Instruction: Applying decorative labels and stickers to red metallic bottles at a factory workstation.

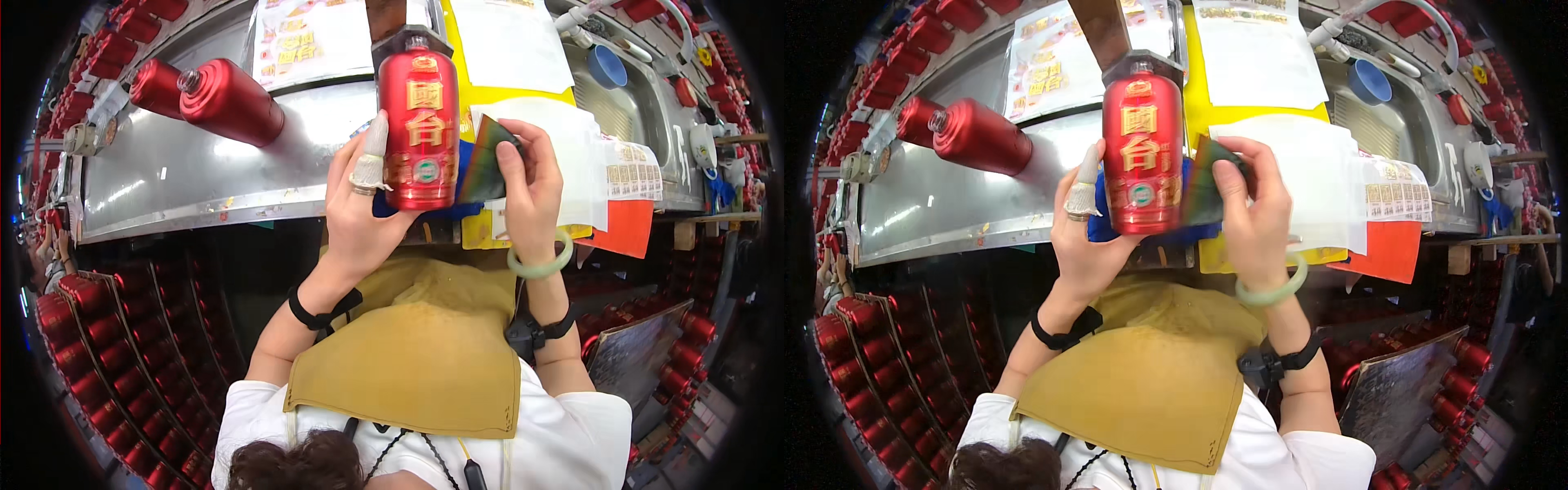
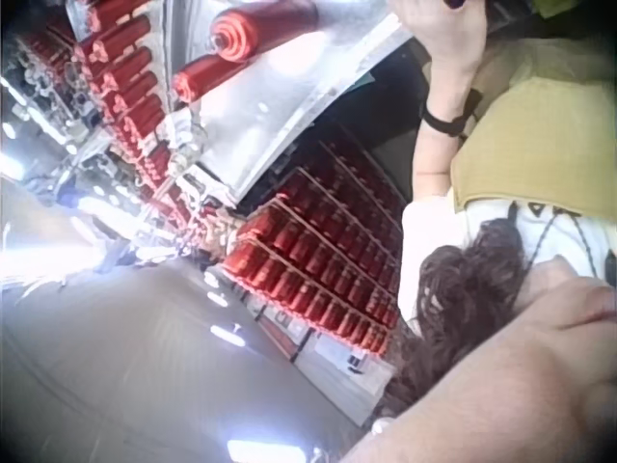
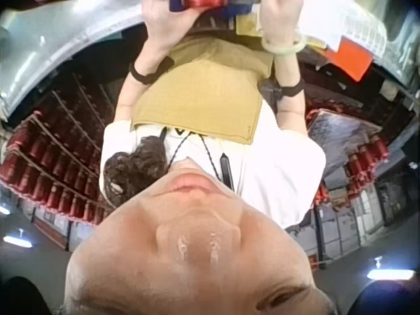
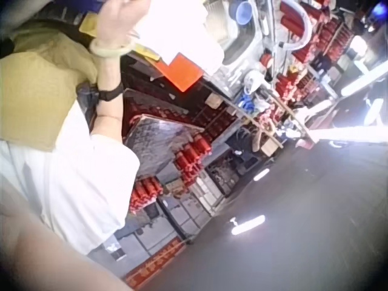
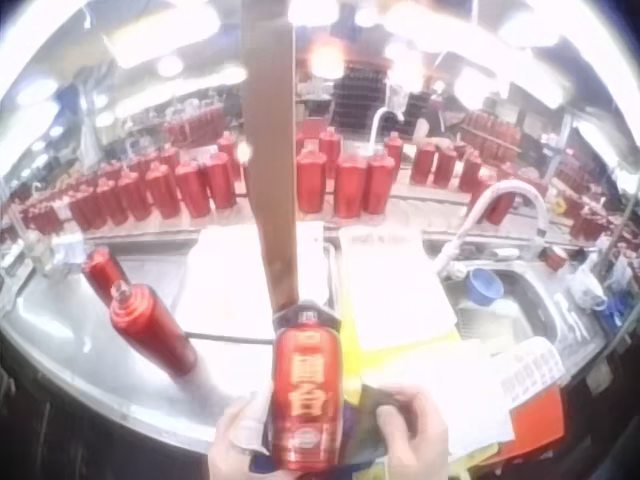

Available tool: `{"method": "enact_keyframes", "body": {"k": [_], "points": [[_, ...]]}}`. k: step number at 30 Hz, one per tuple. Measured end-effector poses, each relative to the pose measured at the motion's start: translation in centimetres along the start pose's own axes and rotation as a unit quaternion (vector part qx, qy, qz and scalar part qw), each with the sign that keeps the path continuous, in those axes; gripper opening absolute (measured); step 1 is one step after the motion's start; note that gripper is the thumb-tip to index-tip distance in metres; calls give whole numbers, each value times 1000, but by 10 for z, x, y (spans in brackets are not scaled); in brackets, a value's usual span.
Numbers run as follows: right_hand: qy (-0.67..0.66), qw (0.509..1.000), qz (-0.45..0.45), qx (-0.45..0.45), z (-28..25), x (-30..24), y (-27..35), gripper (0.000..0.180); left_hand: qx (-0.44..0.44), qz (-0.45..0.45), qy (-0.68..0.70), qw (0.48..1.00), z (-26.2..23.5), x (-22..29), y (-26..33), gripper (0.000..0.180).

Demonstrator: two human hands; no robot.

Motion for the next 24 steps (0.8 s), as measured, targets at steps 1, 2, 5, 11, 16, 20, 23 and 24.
{"method": "enact_keyframes", "body": {"k": [1, 2, 5, 11, 16, 20, 23, 24], "points": [[-34, 999, 0, -37, 11, -7, 8, 19, 5, 35, 9, 999, 0, 4, -3, 95], [-68, 995, -1, -71, 18, -11, 12, 19, 5, 34, 10, 999, 0, 2, -3, 95], [-33, 997, 35, -53, 8, 26, 3, 19, -5, 38, 15, 999, 3, 2, 0, 88], [-133, 987, 37, -85, 16, 5, 12, 21, 10, 213, -153, 965, 8, 6, 14, 52], [-20, 997, 60, -36, -1, 41, 6, 19, 0, 29, -75, 997, -3, -23, 19, 79], [-23, 999, -5, -49, -10, 16, 0, 24, -96, -6, -2, 995, 11, -27, 13, 103], [-56, 997, -6, -53, -16, 2, -5, 26, -60, -31, 77, 995, 3, -16, 12, 104], [-98, 994, 23, -50, -17, 1, -5, 26, -61, -82, 131, 986, 1, -15, 9, 101]]}}
Point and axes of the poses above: each hand's wrist, its own y-axis away from the middle knuckle, its own z-axis out of the palm, x = y × z, the point moved 5 cm from there along -y, towards the middle knuckle, and after that the axes turned 8 degrees about z, right-handed, at the moved point
